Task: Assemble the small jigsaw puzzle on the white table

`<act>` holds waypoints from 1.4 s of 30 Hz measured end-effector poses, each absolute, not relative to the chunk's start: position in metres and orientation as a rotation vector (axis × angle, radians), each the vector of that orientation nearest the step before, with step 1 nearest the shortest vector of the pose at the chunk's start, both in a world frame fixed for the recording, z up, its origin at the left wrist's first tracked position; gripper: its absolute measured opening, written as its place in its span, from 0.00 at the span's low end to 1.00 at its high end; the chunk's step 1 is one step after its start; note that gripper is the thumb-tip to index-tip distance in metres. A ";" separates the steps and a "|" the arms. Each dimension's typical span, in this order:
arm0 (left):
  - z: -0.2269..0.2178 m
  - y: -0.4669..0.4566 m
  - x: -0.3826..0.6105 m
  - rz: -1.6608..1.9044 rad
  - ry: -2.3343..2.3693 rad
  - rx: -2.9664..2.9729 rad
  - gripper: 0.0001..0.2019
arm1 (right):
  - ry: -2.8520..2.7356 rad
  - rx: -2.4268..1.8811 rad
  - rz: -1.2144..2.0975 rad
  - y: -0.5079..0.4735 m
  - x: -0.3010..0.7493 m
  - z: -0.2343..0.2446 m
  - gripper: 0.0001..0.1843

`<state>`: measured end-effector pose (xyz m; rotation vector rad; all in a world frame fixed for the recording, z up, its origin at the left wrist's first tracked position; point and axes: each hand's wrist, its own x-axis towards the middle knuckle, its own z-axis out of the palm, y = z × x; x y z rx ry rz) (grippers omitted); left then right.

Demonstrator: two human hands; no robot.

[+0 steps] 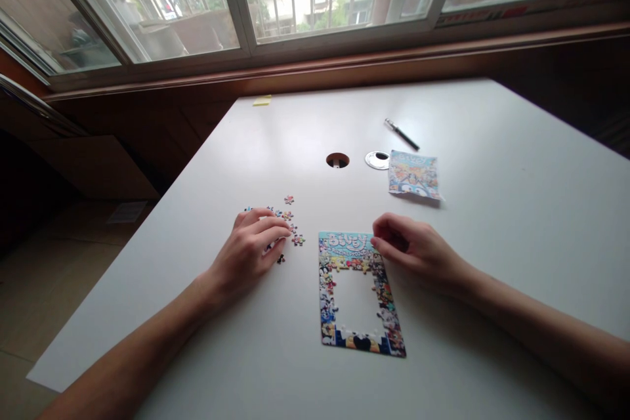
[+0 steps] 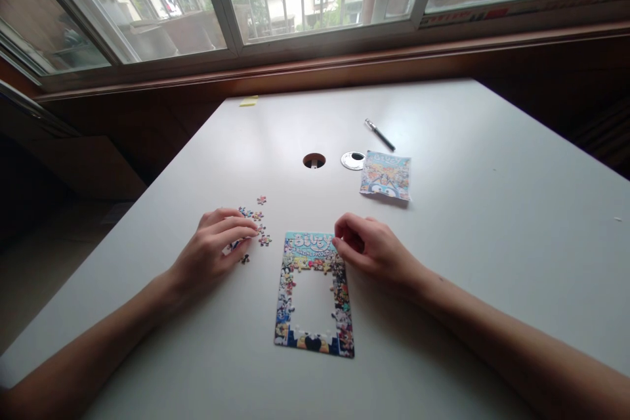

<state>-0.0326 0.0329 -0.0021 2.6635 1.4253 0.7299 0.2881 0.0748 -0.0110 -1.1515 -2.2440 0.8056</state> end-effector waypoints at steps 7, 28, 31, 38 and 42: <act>-0.004 0.035 -0.032 0.700 1.478 2.620 0.09 | -2.236 -1.138 0.796 0.074 0.286 -0.009 0.07; 0.009 0.032 -0.022 0.741 1.472 2.337 0.05 | -2.247 -1.122 0.761 0.076 0.285 -0.011 0.06; 0.019 0.018 -0.001 0.802 1.246 2.198 0.07 | -2.252 -1.108 0.731 0.075 0.284 -0.011 0.05; 0.004 0.000 0.047 0.766 1.131 2.357 0.05 | -2.240 -1.097 0.749 0.074 0.283 -0.010 0.04; -0.007 0.006 0.047 0.849 1.208 2.422 0.04 | -2.248 -1.081 0.734 0.074 0.284 -0.010 0.04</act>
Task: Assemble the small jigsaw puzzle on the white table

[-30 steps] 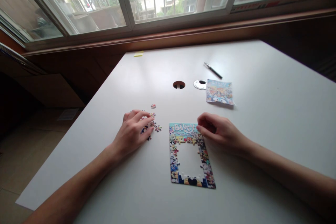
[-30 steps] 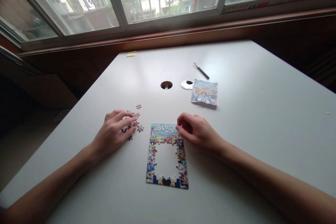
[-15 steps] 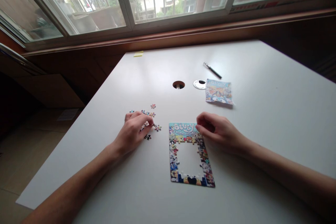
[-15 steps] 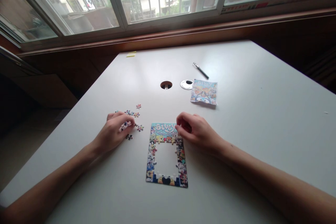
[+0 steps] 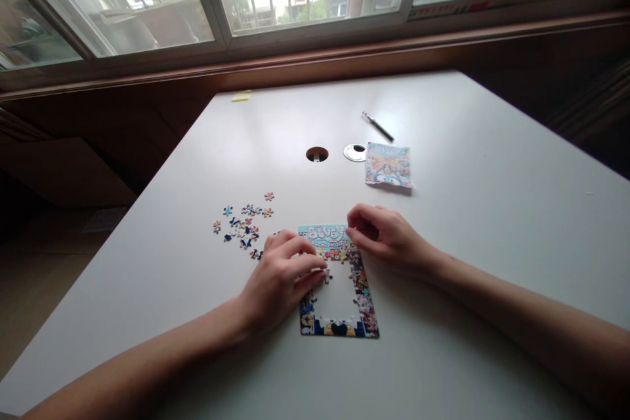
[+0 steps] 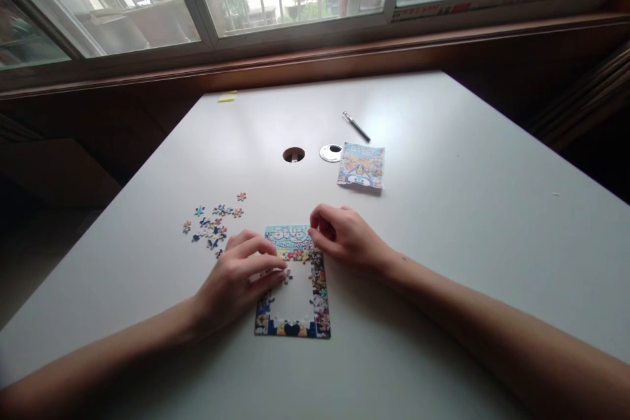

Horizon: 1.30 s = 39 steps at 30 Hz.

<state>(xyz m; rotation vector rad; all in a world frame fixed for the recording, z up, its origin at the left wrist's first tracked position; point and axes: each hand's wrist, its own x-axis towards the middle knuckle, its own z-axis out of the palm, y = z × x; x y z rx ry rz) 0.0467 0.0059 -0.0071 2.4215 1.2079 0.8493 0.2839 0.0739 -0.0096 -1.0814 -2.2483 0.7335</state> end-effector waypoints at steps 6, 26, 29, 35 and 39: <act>0.002 0.010 0.029 0.977 1.254 2.395 0.05 | -2.284 -1.026 0.611 0.074 0.285 -0.010 0.01; -0.001 0.009 0.023 0.901 1.287 2.471 0.08 | -2.563 -0.793 0.389 0.036 0.262 -0.011 0.06; -0.001 0.010 0.023 0.903 1.279 2.473 0.08 | -2.548 -0.780 0.375 0.036 0.261 -0.012 0.05; -0.001 0.011 0.023 0.923 1.252 2.467 0.07 | -2.518 -0.716 0.296 0.039 0.261 -0.015 0.05; 0.000 0.008 0.024 0.945 1.186 2.448 0.06 | -2.472 -0.662 0.242 0.039 0.262 -0.012 0.04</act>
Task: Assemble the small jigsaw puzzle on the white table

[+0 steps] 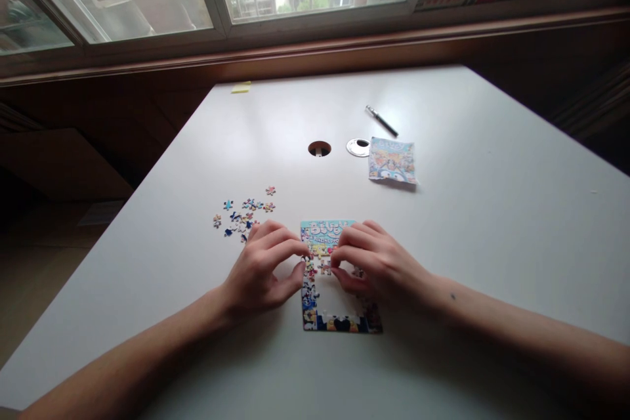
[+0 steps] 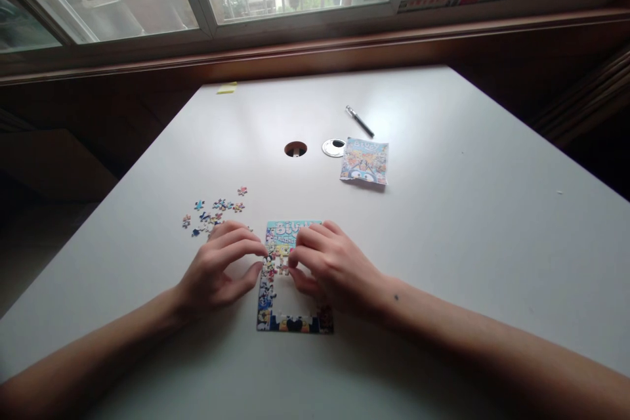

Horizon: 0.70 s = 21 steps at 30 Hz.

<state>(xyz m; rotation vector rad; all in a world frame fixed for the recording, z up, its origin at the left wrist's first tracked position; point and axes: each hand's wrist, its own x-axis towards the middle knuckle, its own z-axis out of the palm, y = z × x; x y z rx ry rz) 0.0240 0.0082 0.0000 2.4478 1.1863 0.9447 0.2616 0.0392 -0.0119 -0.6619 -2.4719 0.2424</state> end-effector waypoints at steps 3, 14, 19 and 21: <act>-0.001 0.007 0.025 0.936 1.112 2.451 0.11 | -2.430 -0.616 0.233 0.038 0.261 -0.008 0.02; -0.002 0.008 0.027 1.064 0.993 2.346 0.07 | -2.323 -0.635 0.396 0.035 0.259 -0.010 0.08; -0.001 0.005 0.029 1.167 1.016 2.010 0.09 | -2.288 -0.669 0.390 0.040 0.261 -0.010 0.08; -0.004 0.005 0.028 1.203 1.025 1.943 0.09 | -2.266 -0.699 0.385 0.044 0.263 -0.010 0.06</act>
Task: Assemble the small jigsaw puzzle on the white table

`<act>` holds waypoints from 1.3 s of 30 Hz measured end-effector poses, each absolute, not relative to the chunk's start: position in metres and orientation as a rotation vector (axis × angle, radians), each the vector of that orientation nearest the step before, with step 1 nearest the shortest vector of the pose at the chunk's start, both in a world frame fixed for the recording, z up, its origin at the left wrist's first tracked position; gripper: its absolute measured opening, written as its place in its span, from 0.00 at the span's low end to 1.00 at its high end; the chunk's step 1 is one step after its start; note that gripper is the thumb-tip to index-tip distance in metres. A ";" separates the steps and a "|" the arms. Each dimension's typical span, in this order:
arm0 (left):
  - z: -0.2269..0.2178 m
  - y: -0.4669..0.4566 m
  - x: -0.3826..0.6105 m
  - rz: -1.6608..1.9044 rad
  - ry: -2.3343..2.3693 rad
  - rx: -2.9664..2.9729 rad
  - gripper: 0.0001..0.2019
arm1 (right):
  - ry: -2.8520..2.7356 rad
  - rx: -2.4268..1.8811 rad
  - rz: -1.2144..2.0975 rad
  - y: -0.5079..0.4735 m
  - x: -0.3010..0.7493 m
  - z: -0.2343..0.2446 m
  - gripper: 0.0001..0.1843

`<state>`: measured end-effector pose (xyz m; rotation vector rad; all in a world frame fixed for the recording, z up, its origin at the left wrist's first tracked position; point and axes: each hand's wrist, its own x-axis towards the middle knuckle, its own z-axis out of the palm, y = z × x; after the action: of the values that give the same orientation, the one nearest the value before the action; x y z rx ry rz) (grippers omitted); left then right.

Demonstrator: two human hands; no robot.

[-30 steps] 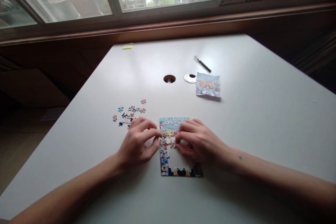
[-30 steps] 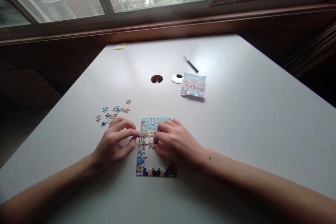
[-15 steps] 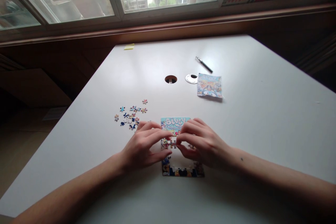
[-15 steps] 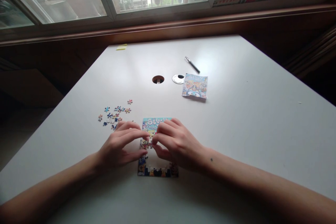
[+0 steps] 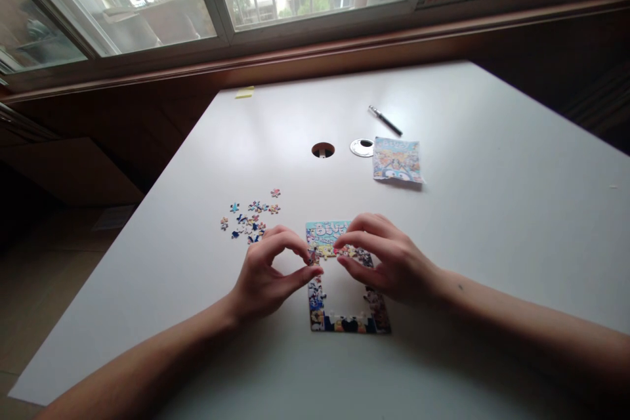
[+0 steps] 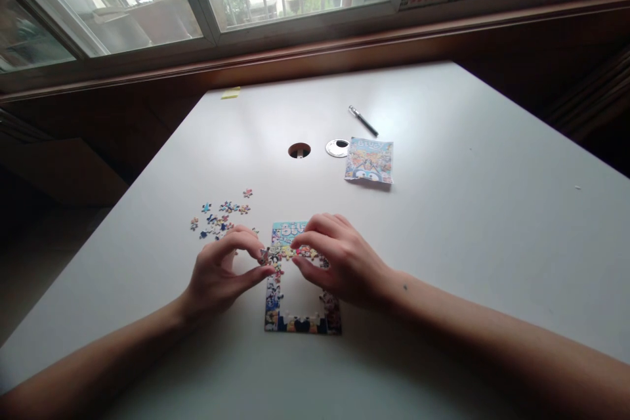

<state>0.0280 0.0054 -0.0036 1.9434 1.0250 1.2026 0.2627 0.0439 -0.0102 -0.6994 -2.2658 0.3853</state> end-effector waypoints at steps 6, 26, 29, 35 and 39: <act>-0.008 0.006 0.027 1.229 1.054 1.854 0.10 | -2.220 -0.772 0.491 0.050 0.266 -0.013 0.05; -0.004 0.009 0.023 1.203 1.059 1.751 0.12 | -2.214 -0.809 0.589 0.049 0.268 -0.010 0.03; -0.005 0.010 0.023 1.233 1.107 1.734 0.10 | -2.217 -0.814 0.613 0.049 0.270 -0.011 0.04; -0.006 0.008 0.026 1.196 1.143 1.759 0.06 | -2.219 -0.807 0.639 0.049 0.270 -0.011 0.04; -0.001 0.009 0.022 1.184 1.145 1.821 0.07 | -2.220 -0.811 0.646 0.049 0.270 -0.010 0.03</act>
<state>0.0219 0.0094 -0.0011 1.8211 1.1451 1.1839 0.2702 0.0494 -0.0101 -0.8113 -2.2196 0.6457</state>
